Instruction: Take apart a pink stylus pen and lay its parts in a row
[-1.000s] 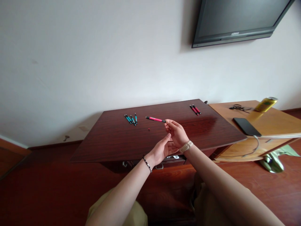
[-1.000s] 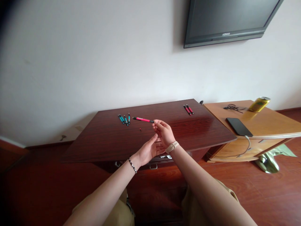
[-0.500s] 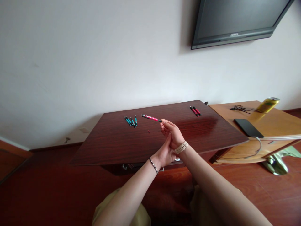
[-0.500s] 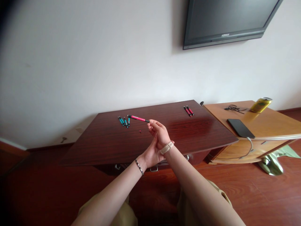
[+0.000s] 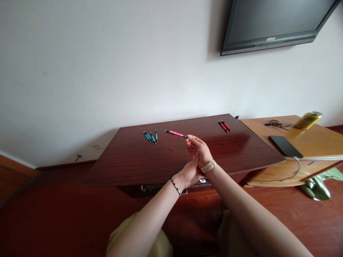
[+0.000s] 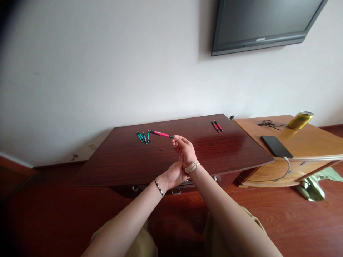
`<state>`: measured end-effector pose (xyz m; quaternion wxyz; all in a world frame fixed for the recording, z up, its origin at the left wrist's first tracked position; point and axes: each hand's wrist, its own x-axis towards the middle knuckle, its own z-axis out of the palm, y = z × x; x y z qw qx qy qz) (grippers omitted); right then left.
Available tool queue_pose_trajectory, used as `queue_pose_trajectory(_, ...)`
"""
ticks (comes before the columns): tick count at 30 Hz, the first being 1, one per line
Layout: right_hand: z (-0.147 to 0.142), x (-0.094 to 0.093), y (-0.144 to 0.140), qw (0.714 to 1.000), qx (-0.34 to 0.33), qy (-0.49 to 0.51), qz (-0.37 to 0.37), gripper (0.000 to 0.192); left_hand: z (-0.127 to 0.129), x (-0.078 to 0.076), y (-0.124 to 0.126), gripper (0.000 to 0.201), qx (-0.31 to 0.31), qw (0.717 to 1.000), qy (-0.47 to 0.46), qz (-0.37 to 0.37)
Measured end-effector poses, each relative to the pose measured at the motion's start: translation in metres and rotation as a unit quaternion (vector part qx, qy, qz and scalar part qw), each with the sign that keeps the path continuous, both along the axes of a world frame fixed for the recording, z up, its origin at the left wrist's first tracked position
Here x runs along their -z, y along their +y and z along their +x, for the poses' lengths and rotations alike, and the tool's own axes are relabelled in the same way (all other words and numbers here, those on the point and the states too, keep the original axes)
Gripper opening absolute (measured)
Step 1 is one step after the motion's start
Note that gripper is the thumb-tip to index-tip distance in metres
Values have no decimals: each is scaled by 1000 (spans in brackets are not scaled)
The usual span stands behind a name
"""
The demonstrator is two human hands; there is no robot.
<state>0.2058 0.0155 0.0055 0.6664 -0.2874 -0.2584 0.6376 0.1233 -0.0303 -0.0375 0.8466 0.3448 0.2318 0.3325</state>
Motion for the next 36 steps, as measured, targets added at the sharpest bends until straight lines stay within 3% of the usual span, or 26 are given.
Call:
queue_pose_trajectory(8, 0, -1, -5, 1000, -10, -11, 4, 35, -6, -7, -1, 80, 39, 998, 39, 35)
queue_pose_trajectory(12, 1, -2, -7, 1000, 2, -25, 2, 34, -12, -10, 4, 72, 40, 997, 56, 41)
queue_pose_trajectory(16, 4, 1, -7, 998, 10, -62, 30, 34, -29, -18, 14, 52, -93, 984, 116, 100)
queue_pose_trajectory(19, 8, 4, -8, 993, 12, -110, 53, 34, -50, -30, 22, 61, -225, 948, 158, 163)
queue_pose_trajectory(22, 15, 6, -9, 984, 30, -161, 65, 36, -77, -42, 29, 58, -314, 920, 142, 189)
queue_pose_trajectory(24, 20, 8, -10, 975, 34, -205, 79, 37, -96, -47, 33, 53, -336, 903, 154, 218)
queue_pose_trajectory(26, 24, 10, -12, 959, 18, -260, 109, 35, -112, -48, 34, 39, -303, 883, 227, 278)
queue_pose_trajectory(29, 31, 14, -17, 901, -1, -395, 181, 24, -127, -45, 32, 26, -232, 824, 351, 379)
queue_pose_trajectory(33, 37, 22, -21, 728, -2, -620, 293, 16, -134, -36, 24, 17, -172, 716, 462, 494)
queue_pose_trajectory(36, 35, 28, -21, 608, -8, -710, 356, 20, -134, -31, 21, 16, -142, 647, 514, 545)
